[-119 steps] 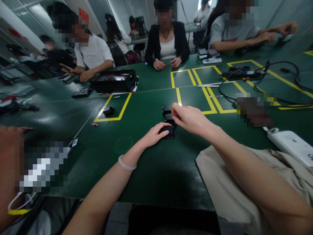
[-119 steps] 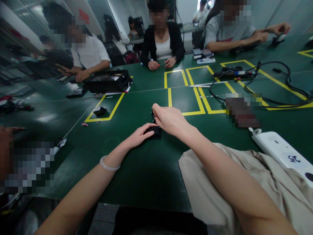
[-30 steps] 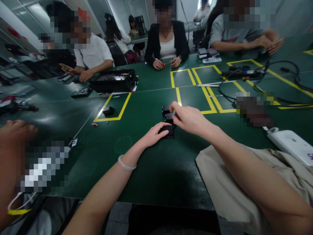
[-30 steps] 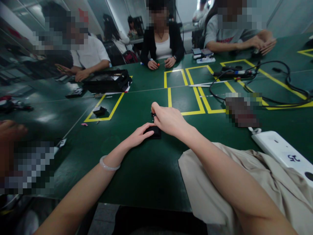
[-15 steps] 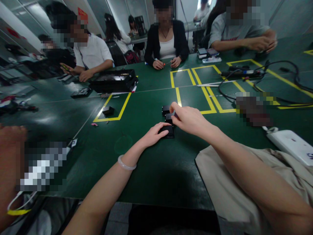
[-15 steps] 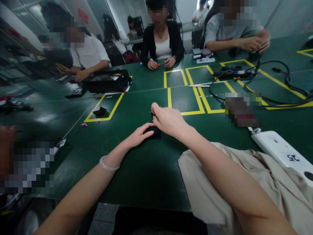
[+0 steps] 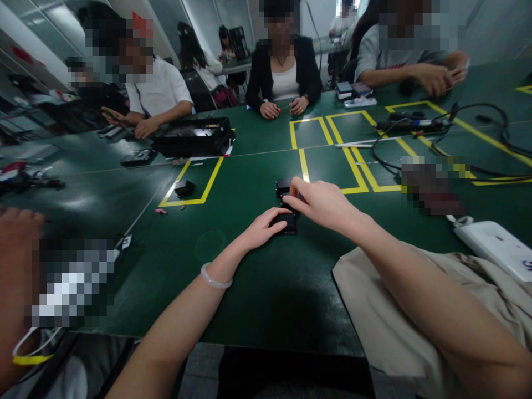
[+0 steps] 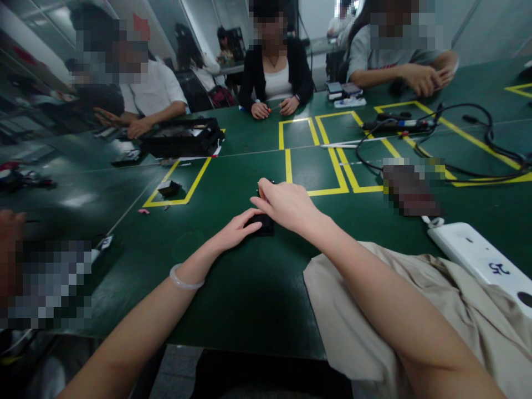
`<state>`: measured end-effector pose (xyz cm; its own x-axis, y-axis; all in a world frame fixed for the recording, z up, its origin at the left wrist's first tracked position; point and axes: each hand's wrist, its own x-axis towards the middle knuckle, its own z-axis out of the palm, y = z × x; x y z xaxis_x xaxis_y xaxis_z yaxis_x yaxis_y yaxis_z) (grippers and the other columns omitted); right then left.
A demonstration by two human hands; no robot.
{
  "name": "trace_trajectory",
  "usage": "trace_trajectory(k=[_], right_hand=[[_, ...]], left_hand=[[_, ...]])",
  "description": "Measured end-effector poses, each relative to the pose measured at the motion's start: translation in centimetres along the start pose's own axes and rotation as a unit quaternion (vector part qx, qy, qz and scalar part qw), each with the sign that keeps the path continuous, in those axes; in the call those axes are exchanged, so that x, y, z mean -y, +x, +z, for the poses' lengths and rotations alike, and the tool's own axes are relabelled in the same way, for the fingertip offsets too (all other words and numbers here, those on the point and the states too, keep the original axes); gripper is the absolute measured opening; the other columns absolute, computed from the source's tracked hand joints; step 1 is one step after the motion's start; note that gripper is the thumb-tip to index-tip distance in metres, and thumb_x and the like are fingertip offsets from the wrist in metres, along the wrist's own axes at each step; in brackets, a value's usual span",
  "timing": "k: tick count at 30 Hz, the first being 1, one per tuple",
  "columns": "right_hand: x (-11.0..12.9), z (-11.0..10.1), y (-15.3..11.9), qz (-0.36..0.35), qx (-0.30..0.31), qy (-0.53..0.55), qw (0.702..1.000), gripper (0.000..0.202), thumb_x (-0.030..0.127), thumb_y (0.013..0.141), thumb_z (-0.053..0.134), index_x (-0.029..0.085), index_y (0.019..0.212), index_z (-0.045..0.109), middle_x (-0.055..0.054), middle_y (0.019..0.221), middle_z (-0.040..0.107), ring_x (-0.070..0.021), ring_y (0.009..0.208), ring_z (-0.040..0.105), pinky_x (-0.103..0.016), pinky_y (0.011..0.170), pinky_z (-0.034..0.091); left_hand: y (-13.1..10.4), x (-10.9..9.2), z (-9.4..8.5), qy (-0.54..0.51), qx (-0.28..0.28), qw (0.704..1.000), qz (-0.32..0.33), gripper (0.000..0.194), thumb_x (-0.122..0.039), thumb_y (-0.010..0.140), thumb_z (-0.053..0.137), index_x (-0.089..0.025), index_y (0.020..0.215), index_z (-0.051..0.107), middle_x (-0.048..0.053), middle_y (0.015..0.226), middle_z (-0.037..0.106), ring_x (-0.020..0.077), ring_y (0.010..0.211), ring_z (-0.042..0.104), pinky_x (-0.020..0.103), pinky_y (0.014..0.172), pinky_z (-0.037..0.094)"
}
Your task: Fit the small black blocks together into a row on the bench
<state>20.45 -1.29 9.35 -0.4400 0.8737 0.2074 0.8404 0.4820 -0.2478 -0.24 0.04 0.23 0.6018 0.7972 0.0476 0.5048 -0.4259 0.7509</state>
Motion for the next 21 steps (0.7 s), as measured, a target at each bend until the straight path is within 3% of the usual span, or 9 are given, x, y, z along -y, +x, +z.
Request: trace_trajectory(k=[4,9,15,21], right_hand=[[0.03,-0.01,0.13,0.020,0.007,-0.038,0.999,0.027,0.037,0.097,0.034,0.021,0.104,0.055,-0.006,0.083,0.069,-0.0190,0.070,0.061,-0.028,0.053,0.021],[-0.05,0.10,-0.04,0.006,-0.017,-0.009,1.000,0.024,0.028,0.093,0.037,0.021,0.113,0.049,-0.005,0.087,0.069,-0.0182,0.071,0.061,-0.027,0.053,0.023],[-0.09,0.18,0.08,0.011,-0.005,-0.026,1.000,0.028,0.043,0.095,0.037,0.022,0.100,0.054,-0.004,0.079,0.068,-0.0187,0.069,0.061,-0.027,0.053,0.022],[-0.14,0.19,0.06,0.010,-0.019,-0.024,0.999,0.024,0.031,0.095,0.035,0.021,0.112,0.049,-0.004,0.082,0.069,-0.0183,0.068,0.061,-0.027,0.051,0.022]], left_hand=[[0.01,-0.17,-0.08,0.003,0.005,1.000,-0.002,0.040,-0.044,0.095,0.045,-0.021,0.127,0.053,0.008,0.126,0.057,0.0247,0.117,0.053,0.038,0.102,0.039],[0.00,-0.20,-0.07,0.004,0.003,1.000,-0.005,0.041,-0.045,0.094,0.045,-0.021,0.127,0.052,0.008,0.126,0.057,0.0248,0.116,0.053,0.039,0.103,0.039],[-0.01,-0.10,-0.04,0.002,0.005,1.000,-0.003,0.040,-0.044,0.095,0.045,-0.022,0.128,0.052,0.007,0.126,0.057,0.0247,0.117,0.053,0.038,0.102,0.039],[-0.01,-0.30,-0.13,0.002,0.007,1.000,-0.006,0.040,-0.043,0.095,0.045,-0.022,0.128,0.052,0.007,0.125,0.057,0.0248,0.117,0.053,0.038,0.102,0.039]])
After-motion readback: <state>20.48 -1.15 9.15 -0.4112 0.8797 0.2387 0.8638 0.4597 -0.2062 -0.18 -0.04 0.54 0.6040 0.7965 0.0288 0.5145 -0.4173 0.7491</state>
